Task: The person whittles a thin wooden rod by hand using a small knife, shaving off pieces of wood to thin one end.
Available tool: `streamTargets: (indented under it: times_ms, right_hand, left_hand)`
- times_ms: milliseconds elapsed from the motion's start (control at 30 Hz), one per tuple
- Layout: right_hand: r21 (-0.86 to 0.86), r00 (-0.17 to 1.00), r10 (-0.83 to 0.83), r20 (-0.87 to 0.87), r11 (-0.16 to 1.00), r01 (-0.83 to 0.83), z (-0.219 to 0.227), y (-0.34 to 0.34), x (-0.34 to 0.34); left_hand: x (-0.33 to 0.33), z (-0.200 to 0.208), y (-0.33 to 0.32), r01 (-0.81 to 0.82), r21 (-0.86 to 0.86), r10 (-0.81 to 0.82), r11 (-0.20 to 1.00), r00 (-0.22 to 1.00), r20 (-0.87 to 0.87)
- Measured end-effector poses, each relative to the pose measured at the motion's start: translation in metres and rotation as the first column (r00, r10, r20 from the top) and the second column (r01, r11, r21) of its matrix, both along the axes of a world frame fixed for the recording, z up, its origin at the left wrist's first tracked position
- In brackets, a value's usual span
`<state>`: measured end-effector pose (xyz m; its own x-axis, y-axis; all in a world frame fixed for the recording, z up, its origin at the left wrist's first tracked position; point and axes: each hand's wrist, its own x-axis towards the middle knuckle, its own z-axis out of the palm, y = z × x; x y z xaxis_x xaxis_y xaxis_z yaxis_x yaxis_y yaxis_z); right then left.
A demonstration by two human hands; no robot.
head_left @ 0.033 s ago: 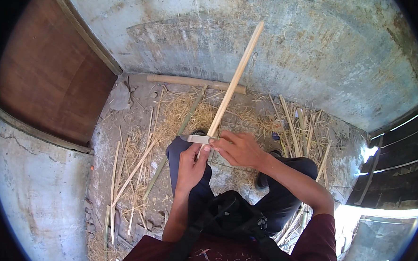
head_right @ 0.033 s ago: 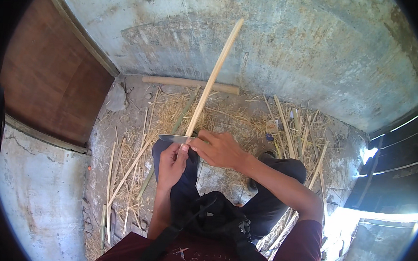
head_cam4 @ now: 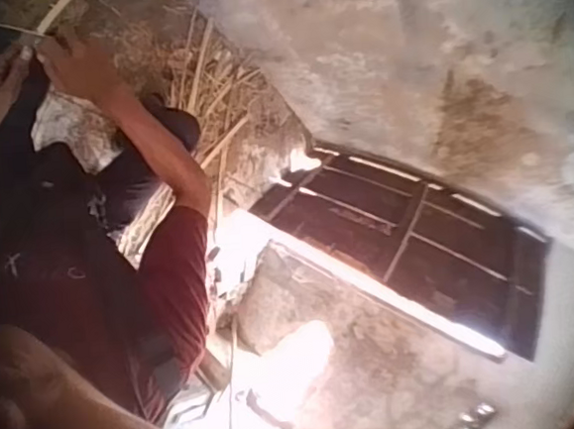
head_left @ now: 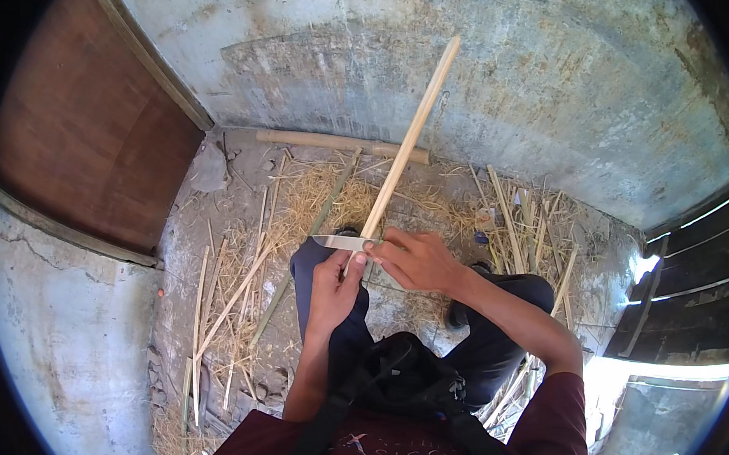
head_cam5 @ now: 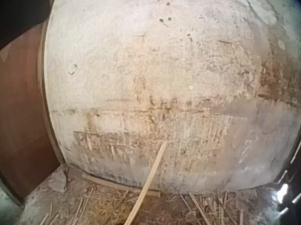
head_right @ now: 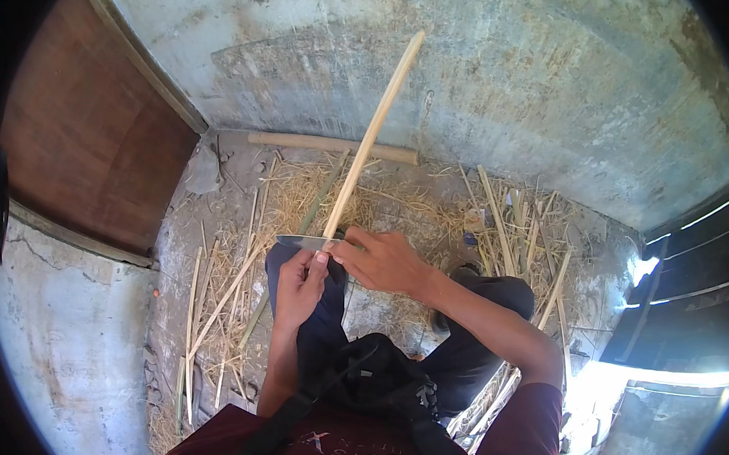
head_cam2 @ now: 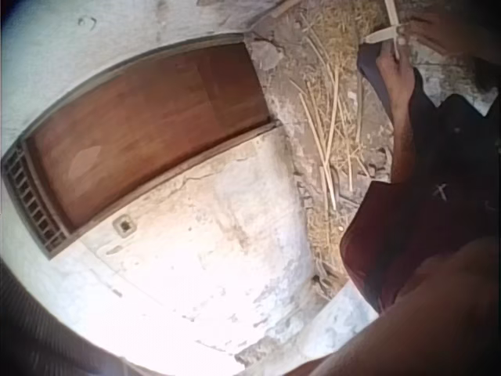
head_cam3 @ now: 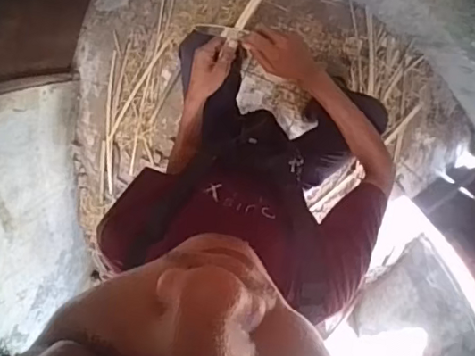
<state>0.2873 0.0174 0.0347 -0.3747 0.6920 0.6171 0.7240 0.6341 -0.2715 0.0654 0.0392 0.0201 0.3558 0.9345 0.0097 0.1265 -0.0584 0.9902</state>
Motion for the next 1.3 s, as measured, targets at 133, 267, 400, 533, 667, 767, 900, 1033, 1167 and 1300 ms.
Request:
streamTargets:
  times_ms: [133,267,400,533,667,767,900,1033,1167,1300]
  right_hand:
    - [0.015,1.000,0.025,-0.007,1.000,-0.024,-0.003,0.002,-0.001]
    - [-0.016,0.999,0.039,-0.015,0.999,-0.039,-0.005,0.001,0.000]
    - [-0.012,0.998,0.054,-0.027,0.998,-0.054,-0.005,0.002,0.000]
    - [-0.034,0.999,0.046,-0.010,0.998,-0.047,-0.005,0.001,0.001]
    - [-0.034,0.999,0.041,-0.016,0.999,-0.042,-0.004,0.000,0.003]
    - [-0.037,0.999,0.034,-0.027,0.999,-0.035,-0.006,0.000,0.003]
    - [-0.029,0.999,0.032,-0.020,0.999,-0.033,-0.006,0.000,0.002]
    - [-0.025,0.998,0.056,-0.017,0.998,-0.056,-0.009,0.000,0.001]
    - [-0.031,0.997,0.068,-0.035,0.997,-0.069,-0.006,0.000,-0.001]
    - [-0.013,0.996,0.079,-0.036,0.997,-0.080,-0.003,0.001,-0.002]
  left_hand:
    - [0.000,-0.003,0.000,0.002,0.034,-0.002,0.999,1.000,0.021]
    - [0.000,0.001,-0.001,-0.013,0.040,0.015,0.999,0.999,-0.039]
    - [0.000,-0.001,0.000,-0.012,0.037,0.013,0.999,1.000,-0.019]
    - [0.004,0.005,-0.002,-0.025,0.058,0.026,0.998,1.000,-0.014]
    - [0.007,0.004,-0.001,-0.039,0.117,0.044,0.992,0.998,-0.040]
    - [0.012,0.008,-0.002,-0.064,0.119,0.071,0.991,0.996,-0.056]
    - [0.011,0.012,-0.004,-0.058,0.127,0.069,0.990,0.994,-0.083]
    - [0.005,0.000,-0.003,-0.038,0.145,0.051,0.989,0.995,-0.087]
    - [0.005,0.003,-0.004,-0.038,0.136,0.048,0.990,0.996,-0.070]
    - [0.003,0.007,-0.004,-0.037,0.136,0.048,0.990,0.996,-0.078]
